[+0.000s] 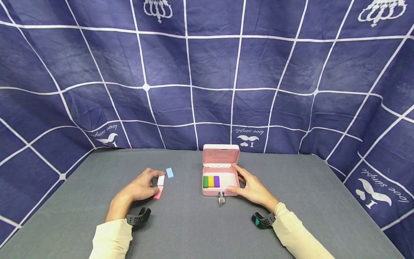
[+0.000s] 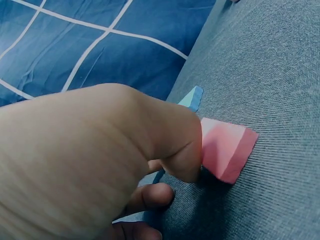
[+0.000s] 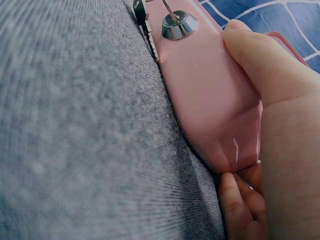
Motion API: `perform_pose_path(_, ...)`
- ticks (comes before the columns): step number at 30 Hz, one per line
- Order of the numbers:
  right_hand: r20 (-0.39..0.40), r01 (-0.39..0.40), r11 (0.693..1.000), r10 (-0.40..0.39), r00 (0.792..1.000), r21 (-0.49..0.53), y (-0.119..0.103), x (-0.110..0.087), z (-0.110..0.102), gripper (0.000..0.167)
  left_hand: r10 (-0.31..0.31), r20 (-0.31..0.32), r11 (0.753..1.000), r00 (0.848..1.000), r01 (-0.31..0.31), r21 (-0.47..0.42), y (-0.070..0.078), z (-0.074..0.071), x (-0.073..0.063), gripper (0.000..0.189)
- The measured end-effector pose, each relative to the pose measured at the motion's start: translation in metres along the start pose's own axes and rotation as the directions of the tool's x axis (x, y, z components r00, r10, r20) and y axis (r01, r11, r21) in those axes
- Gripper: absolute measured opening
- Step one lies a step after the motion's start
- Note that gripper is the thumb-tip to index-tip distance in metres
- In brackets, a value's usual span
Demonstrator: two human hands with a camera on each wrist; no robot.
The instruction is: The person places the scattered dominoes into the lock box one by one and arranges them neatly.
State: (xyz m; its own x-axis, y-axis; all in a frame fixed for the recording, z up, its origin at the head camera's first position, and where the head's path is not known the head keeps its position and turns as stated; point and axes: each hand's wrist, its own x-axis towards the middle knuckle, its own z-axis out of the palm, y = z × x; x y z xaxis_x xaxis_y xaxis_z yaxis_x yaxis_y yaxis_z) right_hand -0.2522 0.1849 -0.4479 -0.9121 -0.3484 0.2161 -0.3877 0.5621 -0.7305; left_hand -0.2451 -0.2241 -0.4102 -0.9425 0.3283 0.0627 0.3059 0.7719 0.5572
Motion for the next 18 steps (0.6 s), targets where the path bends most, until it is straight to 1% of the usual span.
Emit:
perform_pose_path(5,0.004,0.002,1.0,-0.002,1.0,-0.001,0.0005,0.0,0.0003,0.089,-0.024,0.017,1.0,1.0,0.024,0.0,0.0008,0.0006,0.0005,0.057)
perform_pose_path(7,0.004,0.0,1.0,0.0,1.0,0.0,0.0004,0.0001,0.0003,0.089,-0.031,0.013,1.0,0.999,0.031,-0.003,0.001,0.001,0.001,0.055)
perform_pose_path(9,0.002,0.001,1.0,-0.001,1.0,0.003,0.0007,0.0003,0.0004,0.089,-0.035,-0.002,0.999,0.999,0.035,-0.005,0.0008,0.0019,0.0016,0.052)
perform_pose_path(15,0.0,0.001,1.0,-0.001,1.0,-0.006,0.0008,0.0002,0.0003,0.089,-0.009,-0.077,1.0,0.997,0.009,0.0,-0.0028,0.0045,0.003,0.04)
perform_pose_path(18,-0.001,0.004,1.0,-0.004,1.0,-0.009,0.0013,0.0002,0.0005,0.089,-0.011,-0.087,1.0,0.996,0.012,0.0,-0.0043,0.0048,0.0033,0.04)
